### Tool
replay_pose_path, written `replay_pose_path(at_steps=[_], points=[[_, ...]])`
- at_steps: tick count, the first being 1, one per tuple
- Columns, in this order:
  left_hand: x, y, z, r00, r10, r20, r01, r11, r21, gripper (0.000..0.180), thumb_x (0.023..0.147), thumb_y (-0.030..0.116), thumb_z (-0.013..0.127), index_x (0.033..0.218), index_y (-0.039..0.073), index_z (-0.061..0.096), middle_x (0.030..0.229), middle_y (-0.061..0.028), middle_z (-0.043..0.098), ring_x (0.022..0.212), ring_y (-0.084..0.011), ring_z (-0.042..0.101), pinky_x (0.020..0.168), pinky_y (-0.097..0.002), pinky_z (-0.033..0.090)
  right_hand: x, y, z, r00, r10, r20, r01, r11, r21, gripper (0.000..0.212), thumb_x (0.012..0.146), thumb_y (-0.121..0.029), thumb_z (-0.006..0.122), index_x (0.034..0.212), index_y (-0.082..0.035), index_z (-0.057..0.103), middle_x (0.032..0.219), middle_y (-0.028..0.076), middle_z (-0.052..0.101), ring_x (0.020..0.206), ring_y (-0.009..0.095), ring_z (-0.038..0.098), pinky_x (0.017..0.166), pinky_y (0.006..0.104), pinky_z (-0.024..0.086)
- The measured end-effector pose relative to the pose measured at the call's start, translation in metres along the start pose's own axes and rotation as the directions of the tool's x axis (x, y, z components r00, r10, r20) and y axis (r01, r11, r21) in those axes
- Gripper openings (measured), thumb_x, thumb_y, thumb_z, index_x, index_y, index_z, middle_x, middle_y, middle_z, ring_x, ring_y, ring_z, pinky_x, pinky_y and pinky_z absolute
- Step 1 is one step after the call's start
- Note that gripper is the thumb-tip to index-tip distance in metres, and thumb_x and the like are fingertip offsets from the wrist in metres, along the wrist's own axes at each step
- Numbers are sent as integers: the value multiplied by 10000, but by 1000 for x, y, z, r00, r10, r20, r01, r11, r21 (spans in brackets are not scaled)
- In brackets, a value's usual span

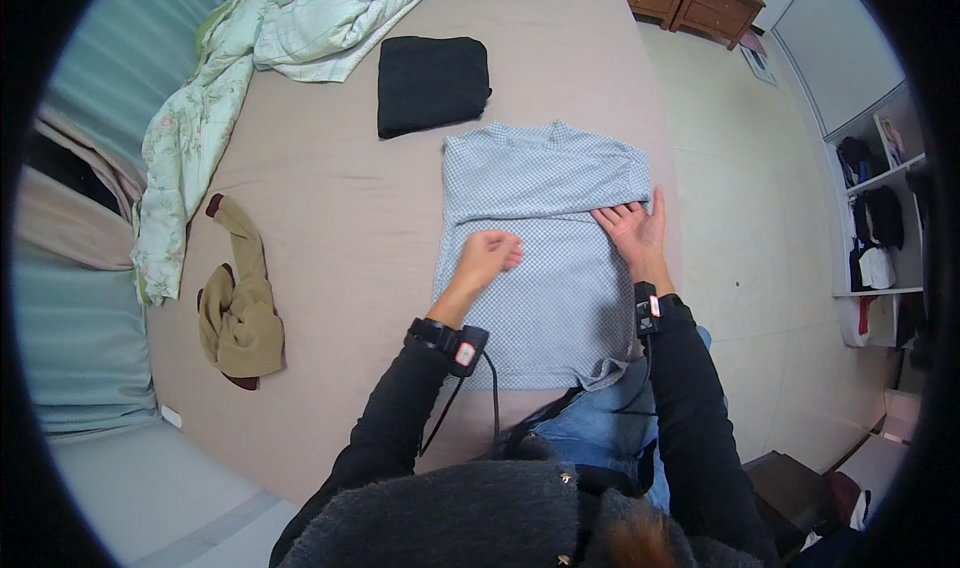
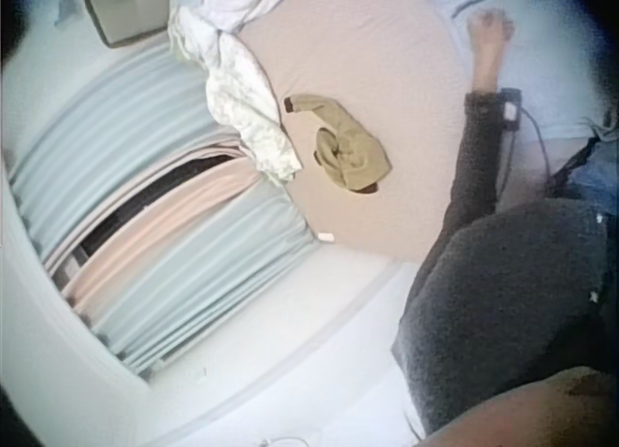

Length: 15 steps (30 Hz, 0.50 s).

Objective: The person folds a black long-sleeve shirt, a light blue checkered shirt, and a beige sweater on a bed. Each garment is smoothed, folded in half, then folded again into a compact rectangle and stacked.

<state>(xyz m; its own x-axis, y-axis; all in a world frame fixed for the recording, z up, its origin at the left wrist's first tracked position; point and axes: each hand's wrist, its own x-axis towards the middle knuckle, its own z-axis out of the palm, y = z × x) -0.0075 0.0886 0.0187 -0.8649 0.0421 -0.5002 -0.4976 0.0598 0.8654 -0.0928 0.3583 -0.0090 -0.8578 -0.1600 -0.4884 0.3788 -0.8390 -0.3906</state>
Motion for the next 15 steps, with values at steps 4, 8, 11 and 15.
replay_pose_path(at_steps=[4, 8, 11, 15], points=[[16, -27, -22, 988, -82, -134, 22, 919, -394, 381, 1008, 184, 536, 1202, -144, 542, 1044, -228, 672, 964, -287, 702, 884, -346, 592, 27, 11, 2, 947, -118, -297, 81, 988, -132, 620, 905, -329, 678, 1334, 40, 426, 1296, 253, 538, 1152, 401, 576, 1001, 536, 482], [29, -21, -15, 960, -96, -263, -86, 792, -604, 427, 1011, 205, 542, 1280, -120, 475, 1236, -257, 574, 1132, -299, 617, 973, -373, 543, 31, 7, 44, 878, -220, -425, 82, 944, -319, 285, 850, -133, 717, 1050, 32, 601, 1024, 161, 664, 823, 252, 676, 801, 394, 590], [34, -20, -10, 909, -165, -383, -209, 613, -762, 458, 1015, 226, 543, 1327, -89, 429, 1355, -228, 489, 1250, -304, 523, 1066, -403, 470, 9, -9, 81, 973, -229, -3, 196, 838, -510, 96, 829, -30, 686, 900, 10, 637, 880, 105, 664, 743, 190, 655, 644, 308, 563], [36, -30, -18, 861, -106, -498, -435, 355, -828, 495, 1024, 267, 524, 1383, -45, 383, 1414, -177, 442, 1312, -316, 442, 1139, -419, 382, -9, -8, 90, 948, -289, 134, 318, 879, -354, 83, 849, 20, 659, 916, -20, 631, 876, 74, 655, 770, 171, 640, 620, 298, 533]])
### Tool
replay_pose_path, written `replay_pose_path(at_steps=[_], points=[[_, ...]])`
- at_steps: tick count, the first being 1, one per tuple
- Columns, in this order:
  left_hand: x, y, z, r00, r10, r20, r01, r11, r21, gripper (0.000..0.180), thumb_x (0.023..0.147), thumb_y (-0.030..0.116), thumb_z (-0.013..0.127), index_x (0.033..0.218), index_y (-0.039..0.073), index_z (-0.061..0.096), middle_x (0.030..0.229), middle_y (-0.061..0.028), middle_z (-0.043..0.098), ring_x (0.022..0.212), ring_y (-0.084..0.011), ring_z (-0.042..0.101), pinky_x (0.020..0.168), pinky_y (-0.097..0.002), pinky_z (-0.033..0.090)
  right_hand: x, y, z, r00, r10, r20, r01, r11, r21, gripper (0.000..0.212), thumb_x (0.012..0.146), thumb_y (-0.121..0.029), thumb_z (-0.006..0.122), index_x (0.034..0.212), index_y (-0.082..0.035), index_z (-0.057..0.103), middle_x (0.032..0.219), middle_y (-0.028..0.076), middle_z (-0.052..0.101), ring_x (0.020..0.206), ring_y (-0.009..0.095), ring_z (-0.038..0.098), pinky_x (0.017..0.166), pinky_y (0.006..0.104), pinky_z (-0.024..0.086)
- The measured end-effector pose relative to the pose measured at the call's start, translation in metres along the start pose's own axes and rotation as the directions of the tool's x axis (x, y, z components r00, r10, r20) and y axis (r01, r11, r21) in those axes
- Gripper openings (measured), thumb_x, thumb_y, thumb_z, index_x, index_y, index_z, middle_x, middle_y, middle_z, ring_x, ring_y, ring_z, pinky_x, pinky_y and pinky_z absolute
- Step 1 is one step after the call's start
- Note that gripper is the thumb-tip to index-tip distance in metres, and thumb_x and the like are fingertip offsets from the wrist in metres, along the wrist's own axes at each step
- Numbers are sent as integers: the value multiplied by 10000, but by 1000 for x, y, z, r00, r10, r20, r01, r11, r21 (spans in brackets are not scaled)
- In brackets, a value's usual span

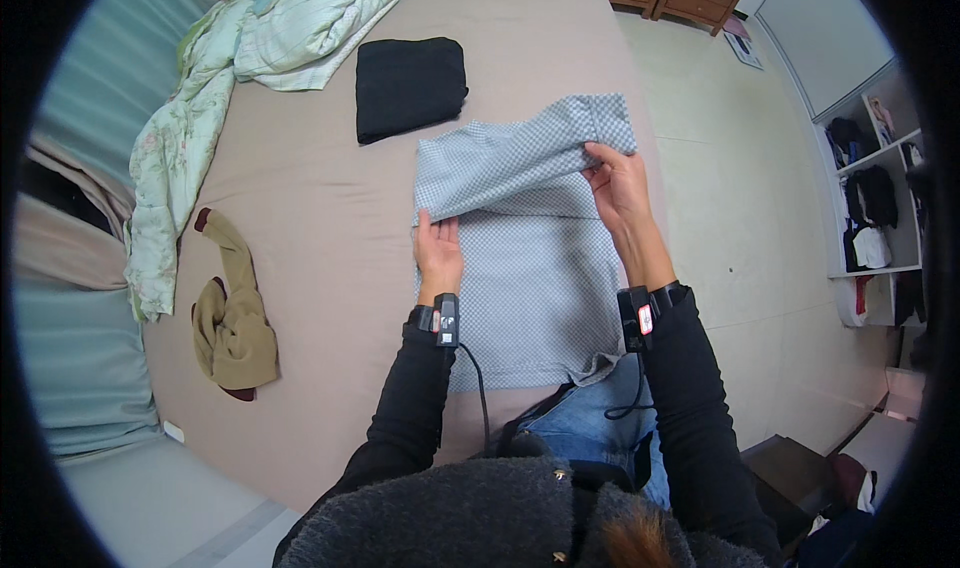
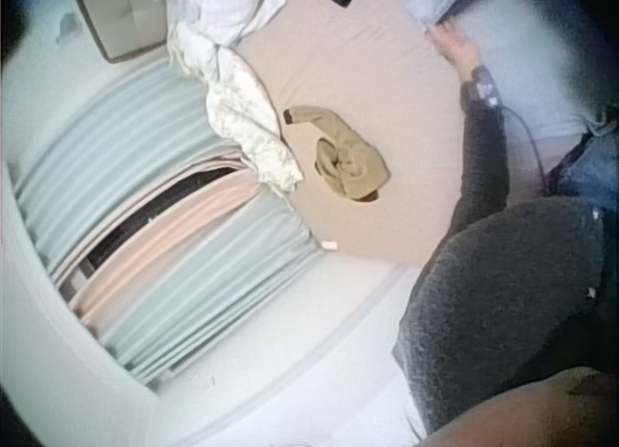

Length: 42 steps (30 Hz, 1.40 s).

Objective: The person folds a black long-sleeve shirt, a light blue checkered shirt, and a beige sweater on a bed. Each garment is smoothed, folded in half, then folded again into a compact rectangle and stacked.

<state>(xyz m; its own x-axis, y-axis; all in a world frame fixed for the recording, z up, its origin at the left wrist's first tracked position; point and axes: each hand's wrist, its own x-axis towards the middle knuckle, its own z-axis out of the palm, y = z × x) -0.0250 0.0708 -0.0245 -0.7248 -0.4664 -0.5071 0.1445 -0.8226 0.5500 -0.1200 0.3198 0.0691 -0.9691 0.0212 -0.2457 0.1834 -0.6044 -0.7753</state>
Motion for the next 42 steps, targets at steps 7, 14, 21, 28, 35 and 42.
replay_pose_path(at_steps=[7, 14, 21, 28, 35, 42], points=[[-16, 17, -17, 986, -166, 15, 166, 986, -24, 450, 1020, 256, 520, 1350, -35, 431, 1342, -187, 501, 1244, -264, 508, 1044, -387, 462, -1, 72, -73, 931, 254, -262, -235, 967, 100, 85, 871, 19, 644, 951, 9, 615, 997, 121, 649, 893, 228, 644, 751, 344, 571], [17, 41, 26, 590, 492, 639, -640, -197, 743, 323, 950, 266, 606, 1057, -38, 592, 889, -159, 657, 790, -324, 628, 730, -442, 520, -1, 62, -64, 875, 310, -372, -225, 941, 254, 219, 934, -160, 643, 1060, 14, 602, 1062, 136, 661, 967, 244, 661, 759, 367, 588], [70, 39, 35, 810, 431, 397, -267, -333, 904, 457, 957, 386, 575, 1147, -29, 578, 1019, -261, 671, 954, -439, 644, 790, -527, 499, 5, 60, -60, 951, 96, -295, -130, 987, -97, 318, 920, -206, 688, 1133, -2, 568, 939, 48, 639, 718, 134, 594, 507, 275, 467], [59, 33, 41, 579, 454, 677, -436, -528, 728, 252, 939, 199, 598, 1124, 29, 601, 1170, -195, 618, 1146, -373, 542, 935, -458, 442, -12, 76, -42, 448, -893, -30, 121, 94, -988, 451, 831, -35, 643, 1240, 66, 483, 1091, 177, 586, 1035, 328, 557, 916, 430, 467], [53, 10, 42, 480, -111, 870, -728, -603, 325, 468, 960, 266, 550, 1402, 122, 497, 1483, -144, 430, 1388, -383, 342, 1098, -589, 267, -3, 135, 41, 777, -170, 606, 595, -115, -796, 516, 889, -166, 537, 1364, 27, 483, 1433, 236, 457, 1382, 405, 359, 1177, 506, 224], [53, 5, 32, 511, -54, 858, -671, -649, 359, 551, 955, 371, 535, 1473, 204, 451, 1553, -167, 350, 1440, -479, 222, 1101, -720, 96, 11, 86, -39, 842, -137, 522, 426, -425, -798, 563, 970, -444, 502, 1486, -231, 426, 1555, 126, 367, 1450, 350, 291, 1170, 581, 182]])
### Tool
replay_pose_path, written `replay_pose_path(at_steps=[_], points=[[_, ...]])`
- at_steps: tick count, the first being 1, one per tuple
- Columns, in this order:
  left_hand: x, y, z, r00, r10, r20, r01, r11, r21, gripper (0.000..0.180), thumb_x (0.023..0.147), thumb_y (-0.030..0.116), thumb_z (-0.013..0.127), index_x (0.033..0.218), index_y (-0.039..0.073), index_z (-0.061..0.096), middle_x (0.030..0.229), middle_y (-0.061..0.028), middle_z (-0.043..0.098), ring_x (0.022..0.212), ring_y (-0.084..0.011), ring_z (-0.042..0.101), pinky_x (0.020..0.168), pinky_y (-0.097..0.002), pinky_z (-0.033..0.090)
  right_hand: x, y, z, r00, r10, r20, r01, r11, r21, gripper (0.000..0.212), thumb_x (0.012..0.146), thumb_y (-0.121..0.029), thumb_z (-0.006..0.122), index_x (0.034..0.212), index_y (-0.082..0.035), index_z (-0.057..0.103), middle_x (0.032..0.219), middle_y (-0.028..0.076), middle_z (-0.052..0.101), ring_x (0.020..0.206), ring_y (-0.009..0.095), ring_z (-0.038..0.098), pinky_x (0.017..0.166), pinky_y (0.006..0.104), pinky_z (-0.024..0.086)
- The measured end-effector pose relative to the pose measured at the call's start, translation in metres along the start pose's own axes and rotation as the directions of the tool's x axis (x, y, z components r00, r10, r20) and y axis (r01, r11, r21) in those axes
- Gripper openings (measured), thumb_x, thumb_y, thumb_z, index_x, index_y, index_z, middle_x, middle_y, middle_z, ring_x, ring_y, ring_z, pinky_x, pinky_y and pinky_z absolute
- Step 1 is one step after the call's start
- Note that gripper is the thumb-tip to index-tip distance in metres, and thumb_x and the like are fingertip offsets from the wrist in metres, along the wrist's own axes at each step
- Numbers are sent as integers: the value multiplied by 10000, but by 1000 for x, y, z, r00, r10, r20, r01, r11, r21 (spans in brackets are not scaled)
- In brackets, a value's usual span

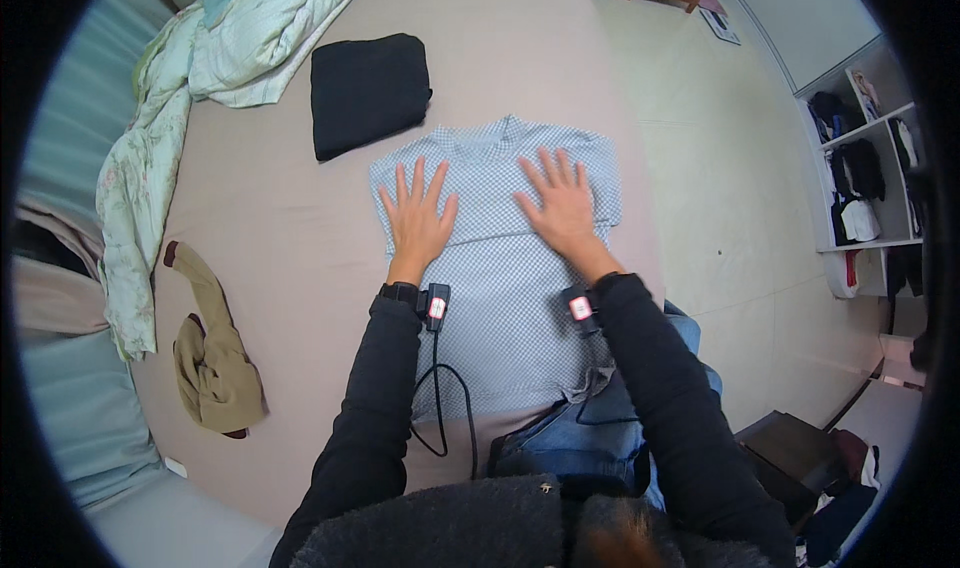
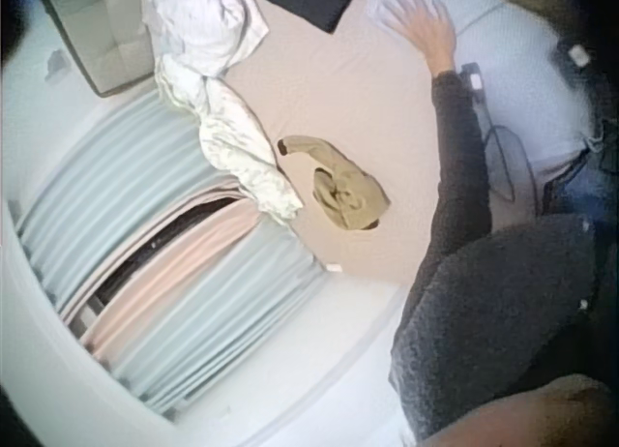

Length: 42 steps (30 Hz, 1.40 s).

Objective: The person folds a black long-sleeve shirt, a light blue checkered shirt, and a beige sweater on a bed. Each garment is smoothed, folded in half, then folded again into a compact rectangle and stacked.

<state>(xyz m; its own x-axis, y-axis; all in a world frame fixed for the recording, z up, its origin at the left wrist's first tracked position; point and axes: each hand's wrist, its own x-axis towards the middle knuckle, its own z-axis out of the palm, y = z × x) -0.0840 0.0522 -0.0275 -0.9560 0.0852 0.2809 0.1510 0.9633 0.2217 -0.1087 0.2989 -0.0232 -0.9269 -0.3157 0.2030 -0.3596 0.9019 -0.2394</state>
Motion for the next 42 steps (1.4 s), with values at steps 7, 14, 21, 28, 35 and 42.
replay_pose_path(at_steps=[7, 14, 21, 28, 35, 42], points=[[1, 1, 1, 1000, -19, 8, 19, 1000, 10, 552, 965, 391, 505, 1487, 229, 428, 1562, -156, 335, 1441, -473, 223, 1092, -731, 110, -28, 78, -19, 960, 271, -73, -263, 959, 107, 505, 996, -370, 460, 1463, -177, 454, 1546, 162, 364, 1432, 399, 297, 1166, 584, 180], [1, -3, 8, 1000, 9, -25, -8, 999, 51, 557, 960, 391, 513, 1486, 228, 430, 1554, -156, 346, 1438, -462, 229, 1092, -720, 128, -64, 17, -28, 983, -170, -64, 177, 976, 129, 542, 983, -339, 499, 1483, -146, 418, 1549, 167, 353, 1434, 399, 292, 1178, 551, 184], [2, -5, 4, 996, 20, -90, -26, 998, -58, 627, 973, 384, 506, 1544, 207, 317, 1608, -178, 211, 1470, -441, 157, 1097, -723, 110, -148, 83, -65, 958, -93, 272, 101, 995, -17, 590, 952, -305, 555, 1490, -123, 398, 1548, 148, 347, 1451, 335, 283, 1167, 523, 241], [-113, 37, -61, 885, 326, 332, -298, 945, -135, 646, 964, 386, 552, 1514, 115, 349, 1588, -195, 248, 1477, -393, 199, 1169, -617, 130, -205, 51, -128, 876, -337, 344, 83, 810, 581, 579, 859, -347, 684, 1298, -1, 534, 1265, 238, 545, 1217, 373, 514, 1041, 440, 413], [-257, 51, -141, 791, 393, 470, -214, 896, -389, 371, 822, 236, 721, 1136, 71, 612, 1101, -101, 588, 1057, -291, 542, 869, -422, 444, -243, 17, -134, 731, -450, 513, 233, 872, 431, 327, 836, -299, 677, 1028, -35, 666, 944, 143, 647, 896, 335, 611, 820, 443, 497], [-296, 26, -154, 923, 278, 268, -244, 958, -154, 323, 694, 73, 746, 992, 74, 620, 934, -81, 583, 919, -284, 566, 770, -407, 477, -246, 28, -134, 765, -466, 444, 377, 884, 278, 153, 757, -89, 637, 899, -33, 626, 856, 130, 606, 868, 319, 610, 755, 409, 509]])
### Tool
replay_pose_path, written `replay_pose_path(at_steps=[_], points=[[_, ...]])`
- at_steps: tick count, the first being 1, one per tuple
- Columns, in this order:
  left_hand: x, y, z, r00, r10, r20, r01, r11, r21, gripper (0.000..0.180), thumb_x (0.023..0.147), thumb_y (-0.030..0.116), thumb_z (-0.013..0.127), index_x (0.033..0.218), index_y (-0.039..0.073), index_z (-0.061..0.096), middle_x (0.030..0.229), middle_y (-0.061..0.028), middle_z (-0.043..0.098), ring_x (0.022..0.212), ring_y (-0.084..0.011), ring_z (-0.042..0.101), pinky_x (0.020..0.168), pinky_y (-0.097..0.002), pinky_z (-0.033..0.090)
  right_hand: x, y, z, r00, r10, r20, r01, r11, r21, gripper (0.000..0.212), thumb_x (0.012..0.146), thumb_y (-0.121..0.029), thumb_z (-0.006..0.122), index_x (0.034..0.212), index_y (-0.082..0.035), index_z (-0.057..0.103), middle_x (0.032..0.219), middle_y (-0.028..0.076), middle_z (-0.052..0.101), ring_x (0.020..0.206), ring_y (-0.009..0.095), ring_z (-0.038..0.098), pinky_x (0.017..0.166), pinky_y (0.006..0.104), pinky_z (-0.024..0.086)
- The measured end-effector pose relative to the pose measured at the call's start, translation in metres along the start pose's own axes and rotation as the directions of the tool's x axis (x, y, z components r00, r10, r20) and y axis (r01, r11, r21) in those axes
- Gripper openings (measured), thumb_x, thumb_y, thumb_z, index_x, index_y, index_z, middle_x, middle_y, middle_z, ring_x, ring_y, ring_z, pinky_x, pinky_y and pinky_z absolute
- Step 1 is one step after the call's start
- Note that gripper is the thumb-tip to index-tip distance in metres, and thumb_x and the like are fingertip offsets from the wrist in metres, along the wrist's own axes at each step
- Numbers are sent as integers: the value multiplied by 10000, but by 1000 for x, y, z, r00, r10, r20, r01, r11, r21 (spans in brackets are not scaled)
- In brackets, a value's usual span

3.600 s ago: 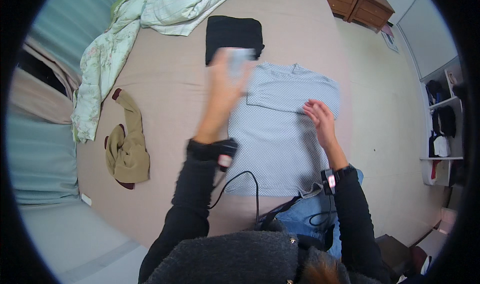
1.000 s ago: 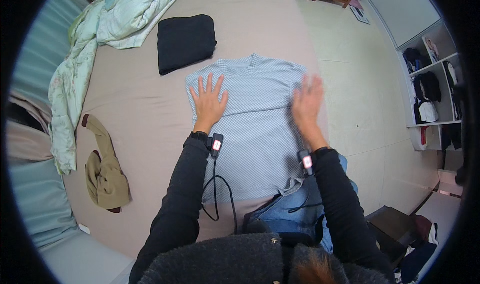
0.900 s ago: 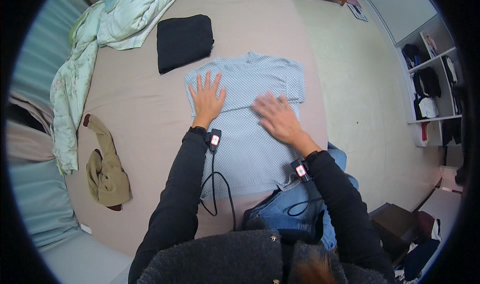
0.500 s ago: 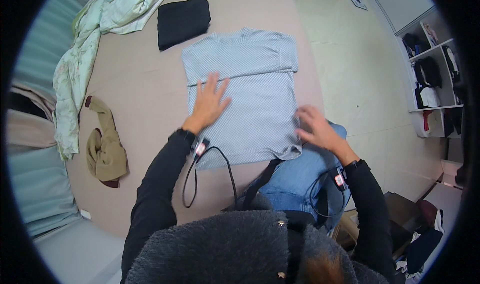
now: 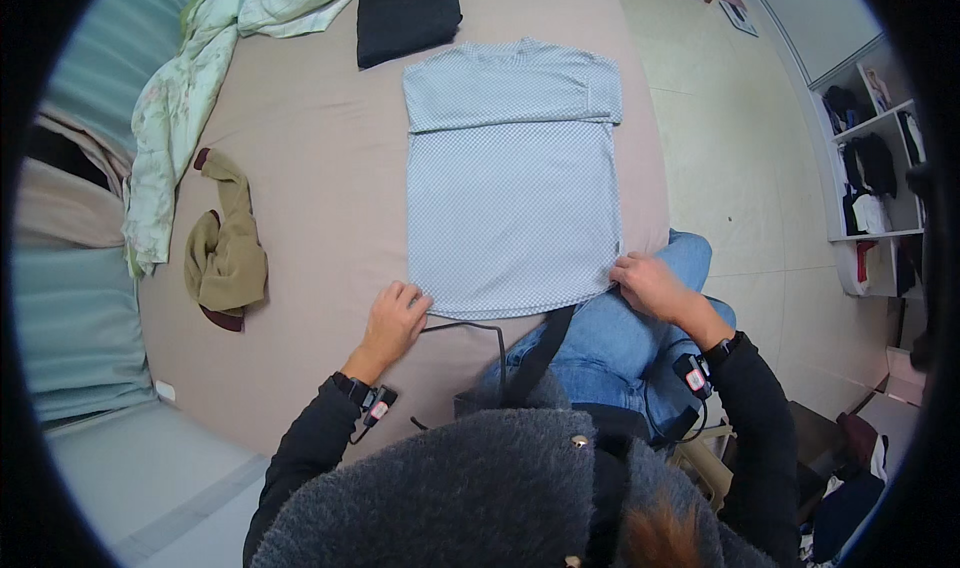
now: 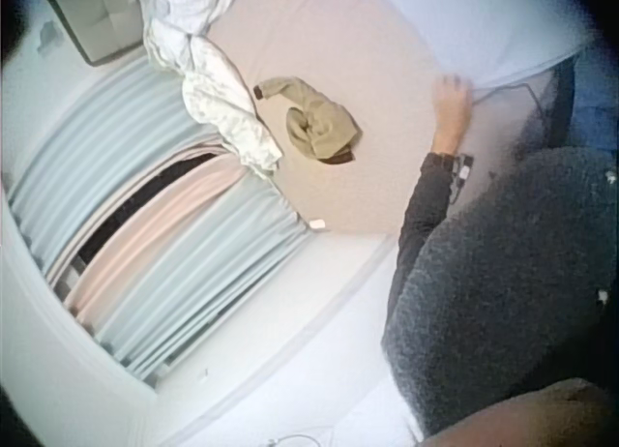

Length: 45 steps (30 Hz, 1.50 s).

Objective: The person folds a black long-sleeve shirt, a light blue checkered shirt, and a beige sweater on a bed. Each garment is smoothed, folded in half, then folded again into a compact rectangle and stacked.

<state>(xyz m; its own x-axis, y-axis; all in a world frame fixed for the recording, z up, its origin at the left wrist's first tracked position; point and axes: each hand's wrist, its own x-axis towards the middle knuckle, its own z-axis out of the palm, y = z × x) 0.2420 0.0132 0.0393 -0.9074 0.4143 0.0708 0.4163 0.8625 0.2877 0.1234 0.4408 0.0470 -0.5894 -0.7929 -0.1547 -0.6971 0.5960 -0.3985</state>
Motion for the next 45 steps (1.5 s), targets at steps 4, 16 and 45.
replay_pose_path(at_steps=[4, 16, 45], points=[[6, -9, -11, 984, 12, -178, -21, 999, -49, 311, 681, 65, 746, 970, 69, 630, 914, -83, 609, 900, -284, 593, 789, -391, 483, -7, -4, -29, 970, -21, -240, 10, 999, -45, 169, 715, -81, 637, 880, -43, 626, 857, 125, 601, 840, 313, 596, 729, 388, 502], [68, -33, -46, 810, -35, 586, 74, 996, -44, 223, 886, 209, 680, 1034, 42, 689, 993, -127, 683, 877, -314, 624, 742, -423, 495, 28, 2, -74, 935, 96, 342, -177, 961, 213, 236, 786, -268, 639, 812, -59, 748, 854, 153, 701, 919, 331, 644, 842, 448, 495], [159, 30, 72, 896, 419, 147, -418, 908, -36, 684, 953, 473, 519, 1528, 153, 333, 1586, -148, 290, 1481, -333, 223, 1180, -601, 150, 142, 63, 31, 909, 102, -404, -138, 988, -62, 528, 1032, -303, 417, 1524, -130, 335, 1583, 134, 298, 1468, 333, 251, 1201, 481, 187]])
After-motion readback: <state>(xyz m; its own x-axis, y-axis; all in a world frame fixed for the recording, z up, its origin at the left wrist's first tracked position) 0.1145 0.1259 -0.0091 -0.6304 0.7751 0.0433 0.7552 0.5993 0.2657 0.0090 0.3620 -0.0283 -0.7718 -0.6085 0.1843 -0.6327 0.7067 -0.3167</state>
